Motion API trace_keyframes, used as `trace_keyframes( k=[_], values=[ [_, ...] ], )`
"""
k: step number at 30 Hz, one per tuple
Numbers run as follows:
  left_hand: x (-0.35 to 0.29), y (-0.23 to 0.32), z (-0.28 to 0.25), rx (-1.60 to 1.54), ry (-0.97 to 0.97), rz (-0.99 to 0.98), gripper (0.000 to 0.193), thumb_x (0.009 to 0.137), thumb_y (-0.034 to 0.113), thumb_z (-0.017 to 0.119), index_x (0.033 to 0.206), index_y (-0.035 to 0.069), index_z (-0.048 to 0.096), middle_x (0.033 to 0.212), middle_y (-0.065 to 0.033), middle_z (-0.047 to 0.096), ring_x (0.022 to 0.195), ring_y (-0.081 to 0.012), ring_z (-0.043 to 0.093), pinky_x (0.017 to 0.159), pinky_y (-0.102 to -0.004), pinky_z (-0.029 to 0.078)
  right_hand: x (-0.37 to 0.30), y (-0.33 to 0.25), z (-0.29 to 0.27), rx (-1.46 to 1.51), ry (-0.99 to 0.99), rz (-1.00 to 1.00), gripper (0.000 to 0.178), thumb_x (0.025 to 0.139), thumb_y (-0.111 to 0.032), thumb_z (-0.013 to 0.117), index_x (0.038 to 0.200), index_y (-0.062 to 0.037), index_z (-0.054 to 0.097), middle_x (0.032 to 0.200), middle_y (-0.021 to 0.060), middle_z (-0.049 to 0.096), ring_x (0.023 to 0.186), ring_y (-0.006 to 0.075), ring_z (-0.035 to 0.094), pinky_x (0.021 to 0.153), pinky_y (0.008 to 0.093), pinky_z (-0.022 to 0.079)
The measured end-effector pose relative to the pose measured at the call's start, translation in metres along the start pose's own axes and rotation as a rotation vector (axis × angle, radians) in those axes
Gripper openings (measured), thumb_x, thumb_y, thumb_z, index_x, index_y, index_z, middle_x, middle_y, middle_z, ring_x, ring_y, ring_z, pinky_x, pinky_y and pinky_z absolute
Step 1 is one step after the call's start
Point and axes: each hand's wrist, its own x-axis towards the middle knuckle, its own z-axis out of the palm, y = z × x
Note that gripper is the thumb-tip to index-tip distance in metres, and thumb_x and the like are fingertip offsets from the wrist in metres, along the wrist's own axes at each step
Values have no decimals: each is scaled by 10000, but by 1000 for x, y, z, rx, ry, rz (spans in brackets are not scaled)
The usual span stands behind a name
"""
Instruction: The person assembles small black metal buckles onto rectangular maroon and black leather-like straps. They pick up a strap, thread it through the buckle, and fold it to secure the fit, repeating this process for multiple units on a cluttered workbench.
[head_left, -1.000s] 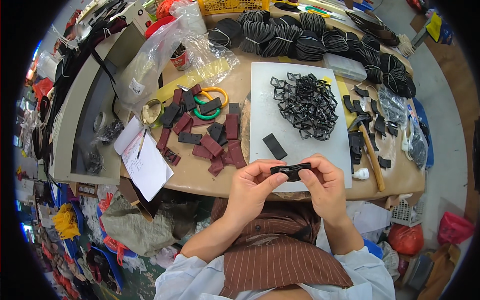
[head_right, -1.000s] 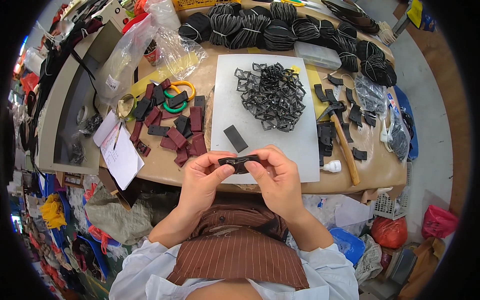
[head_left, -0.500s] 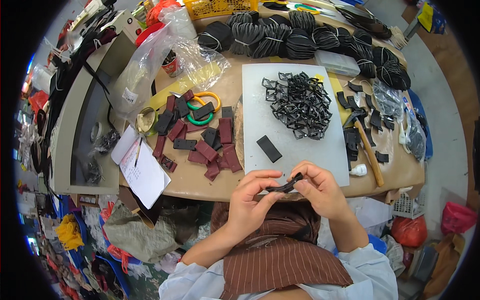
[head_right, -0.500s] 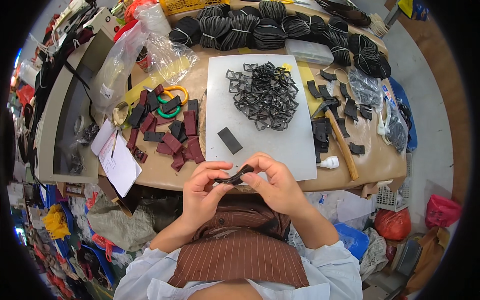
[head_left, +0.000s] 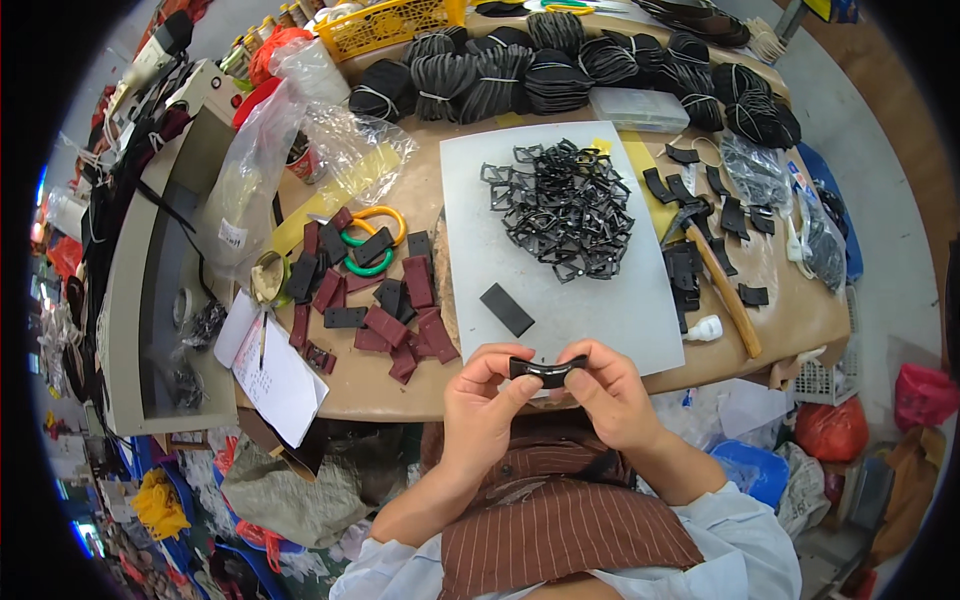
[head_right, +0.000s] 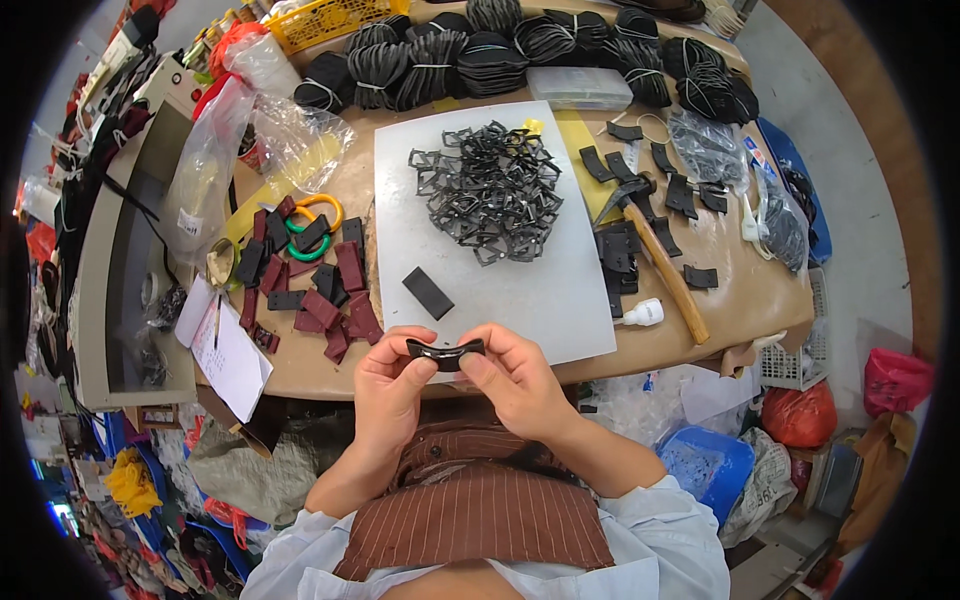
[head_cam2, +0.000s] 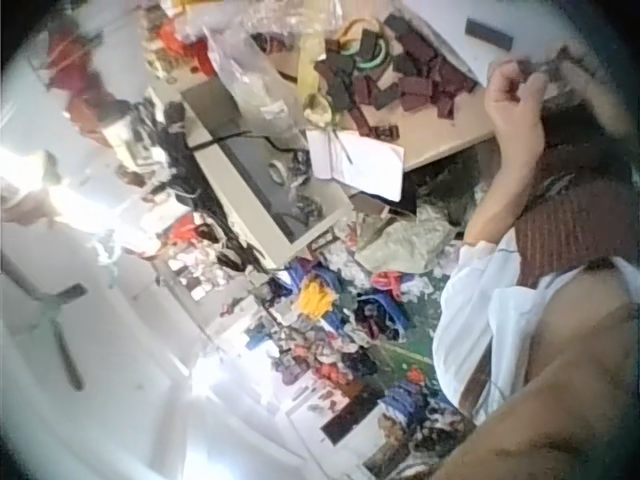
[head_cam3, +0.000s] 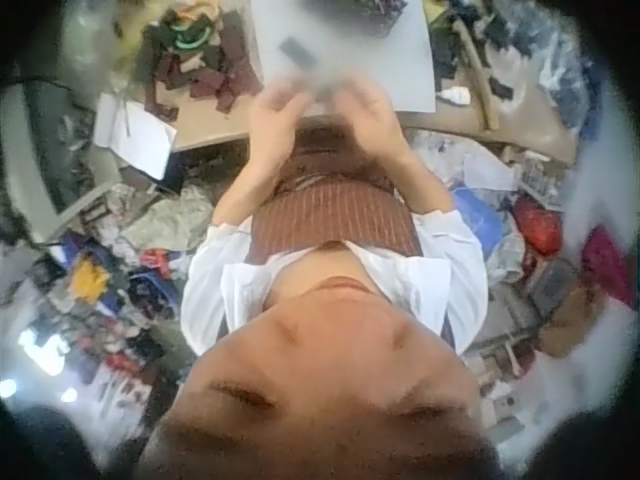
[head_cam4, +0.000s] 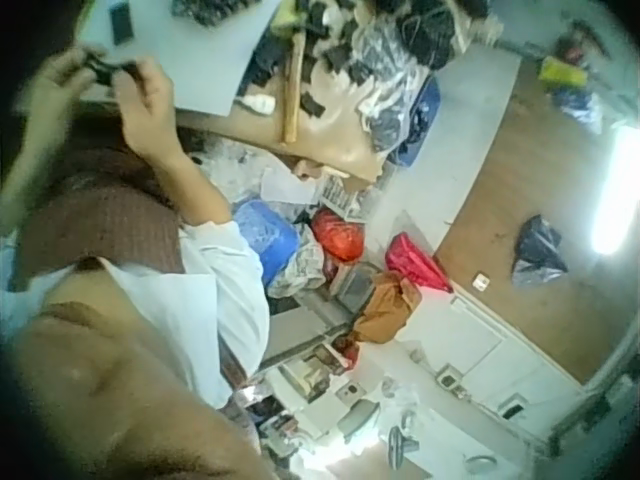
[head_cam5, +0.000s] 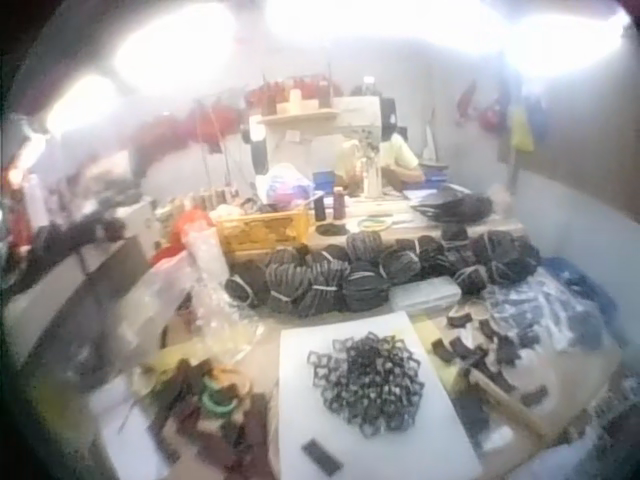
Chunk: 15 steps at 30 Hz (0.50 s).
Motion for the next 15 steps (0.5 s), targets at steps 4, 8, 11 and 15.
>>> trace_keyframes(
  k=[4,8,11,15],
  values=[
    [11,-10,12,135,-51,199,126,779,11,662,874,2,580,1027,-83,536,929,-117,505,851,-258,390,0,7,-10,315,12,84,147,927,-127,502,1022,-14,505,845,9,542,754,67,508,699,226,436],
    [19,-15,15,103,-129,96,143,779,9,657,895,5,573,1032,-94,549,955,-135,507,871,-278,382,-7,-7,-19,-32,92,22,154,930,-128,493,1028,-9,501,844,10,541,758,62,519,702,218,442],
    [26,-11,19,130,-184,-19,136,786,18,652,898,9,575,1048,-106,562,969,-151,516,882,-286,382,-10,-12,-25,-114,107,23,152,931,-119,478,1032,-6,497,848,10,540,773,62,528,702,218,444],
    [30,-14,18,199,-296,73,181,799,43,643,957,-1,567,1118,-114,554,962,-145,527,865,-287,401,-5,-17,-33,-151,77,-26,150,911,-98,493,1028,-5,513,831,13,553,767,65,540,702,217,446]
  ],
)
